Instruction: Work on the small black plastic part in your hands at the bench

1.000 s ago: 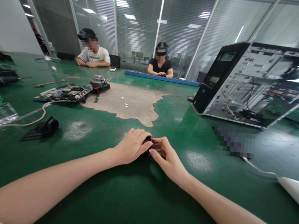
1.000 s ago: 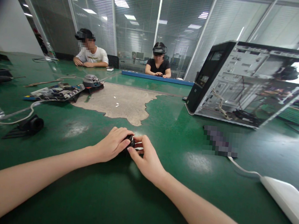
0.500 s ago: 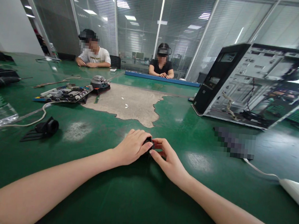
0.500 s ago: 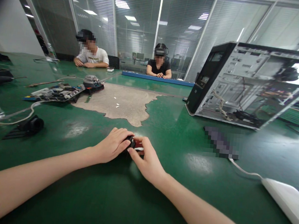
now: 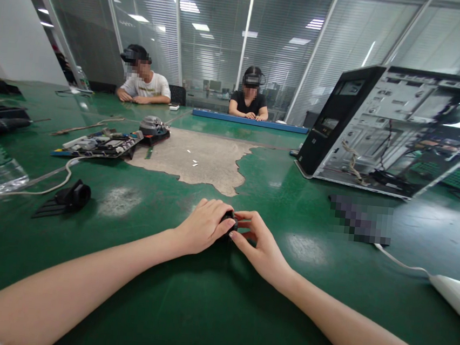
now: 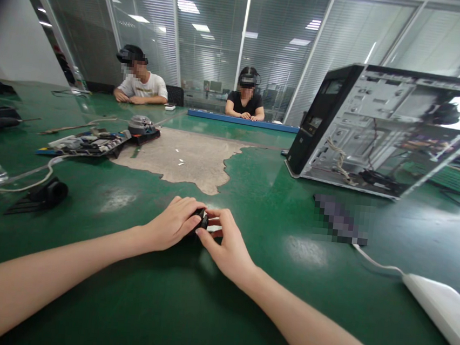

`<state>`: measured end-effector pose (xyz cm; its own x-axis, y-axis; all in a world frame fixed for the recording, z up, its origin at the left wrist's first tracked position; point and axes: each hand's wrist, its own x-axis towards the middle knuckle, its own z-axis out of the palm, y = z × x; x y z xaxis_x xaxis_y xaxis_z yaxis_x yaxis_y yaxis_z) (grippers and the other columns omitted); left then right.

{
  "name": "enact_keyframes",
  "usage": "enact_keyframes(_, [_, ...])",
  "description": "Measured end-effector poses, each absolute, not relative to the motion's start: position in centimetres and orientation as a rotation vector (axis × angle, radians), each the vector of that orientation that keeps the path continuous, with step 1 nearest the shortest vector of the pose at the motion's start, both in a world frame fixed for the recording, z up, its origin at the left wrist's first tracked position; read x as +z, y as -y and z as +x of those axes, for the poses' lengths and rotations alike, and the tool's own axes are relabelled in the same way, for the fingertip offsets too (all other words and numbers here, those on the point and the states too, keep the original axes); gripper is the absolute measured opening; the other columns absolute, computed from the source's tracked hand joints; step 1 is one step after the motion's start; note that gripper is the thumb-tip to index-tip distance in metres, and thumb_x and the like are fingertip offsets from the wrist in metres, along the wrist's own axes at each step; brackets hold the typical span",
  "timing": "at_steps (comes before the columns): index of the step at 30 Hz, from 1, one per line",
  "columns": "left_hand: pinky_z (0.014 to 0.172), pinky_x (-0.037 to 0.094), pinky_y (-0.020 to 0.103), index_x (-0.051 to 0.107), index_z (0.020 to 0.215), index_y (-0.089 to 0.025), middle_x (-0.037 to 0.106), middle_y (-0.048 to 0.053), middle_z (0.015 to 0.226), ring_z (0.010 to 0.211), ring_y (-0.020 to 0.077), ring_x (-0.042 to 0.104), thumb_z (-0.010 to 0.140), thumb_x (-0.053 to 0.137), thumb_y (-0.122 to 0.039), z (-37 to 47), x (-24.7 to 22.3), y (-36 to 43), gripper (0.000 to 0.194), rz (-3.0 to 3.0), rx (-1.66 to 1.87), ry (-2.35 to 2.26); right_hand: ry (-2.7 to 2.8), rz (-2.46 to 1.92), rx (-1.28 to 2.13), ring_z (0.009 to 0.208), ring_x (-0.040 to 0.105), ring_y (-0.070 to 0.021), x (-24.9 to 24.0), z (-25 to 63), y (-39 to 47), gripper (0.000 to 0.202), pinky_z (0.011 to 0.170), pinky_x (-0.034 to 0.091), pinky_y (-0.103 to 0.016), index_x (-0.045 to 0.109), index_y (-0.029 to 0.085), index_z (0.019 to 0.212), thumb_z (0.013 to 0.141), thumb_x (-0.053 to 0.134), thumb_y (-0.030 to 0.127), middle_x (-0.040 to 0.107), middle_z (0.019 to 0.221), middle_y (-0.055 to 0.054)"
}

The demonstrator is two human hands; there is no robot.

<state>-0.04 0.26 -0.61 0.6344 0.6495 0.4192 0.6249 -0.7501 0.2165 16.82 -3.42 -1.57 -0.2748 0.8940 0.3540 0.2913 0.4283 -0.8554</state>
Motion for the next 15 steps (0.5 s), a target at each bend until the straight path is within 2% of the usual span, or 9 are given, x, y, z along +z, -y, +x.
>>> enact_keyframes(5, [0.076, 0.032, 0.034, 0.045, 0.106, -0.015, 0.054, 0.007, 0.093, 0.086, 0.0195, 0.046, 0.092, 0.016, -0.039, -0.02, -0.62, -0.29, 0.040, 2.794, 0.751, -1.088, 1.799, -1.008, 0.934, 0.091, 0.056, -0.0165, -1.61, 16.80, 3.45, 0.022, 0.075, 0.051, -0.033, 0.045, 0.022, 0.101, 0.081, 0.052, 0.024, 0.052, 0.099, -0.004])
enact_keyframes(12, [0.076, 0.032, 0.035, 0.045, 0.107, -0.014, 0.054, 0.008, 0.095, 0.087, 0.0199, 0.046, 0.092, 0.017, -0.038, -0.05, -0.68, -0.31, 0.039, 2.791, 0.758, -1.082, 1.834, -0.933, 0.755, 0.095, 0.052, -0.0173, -1.45, 16.83, 3.57, 0.011, 0.075, 0.051, -0.032, 0.051, 0.023, 0.092, 0.081, 0.051, 0.022, 0.048, 0.099, -0.005])
enact_keyframes(15, [0.076, 0.032, 0.034, 0.045, 0.107, -0.015, 0.054, 0.007, 0.093, 0.086, 0.0196, 0.046, 0.092, 0.018, -0.038, -0.06, -0.65, -0.31, 0.039, 2.786, 0.747, -1.091, 1.798, -0.972, 0.803, 0.095, 0.053, -0.0174, -1.53, 16.84, 3.49, 0.015, 0.075, 0.051, -0.032, 0.048, 0.023, 0.096, 0.081, 0.051, 0.022, 0.050, 0.099, -0.004])
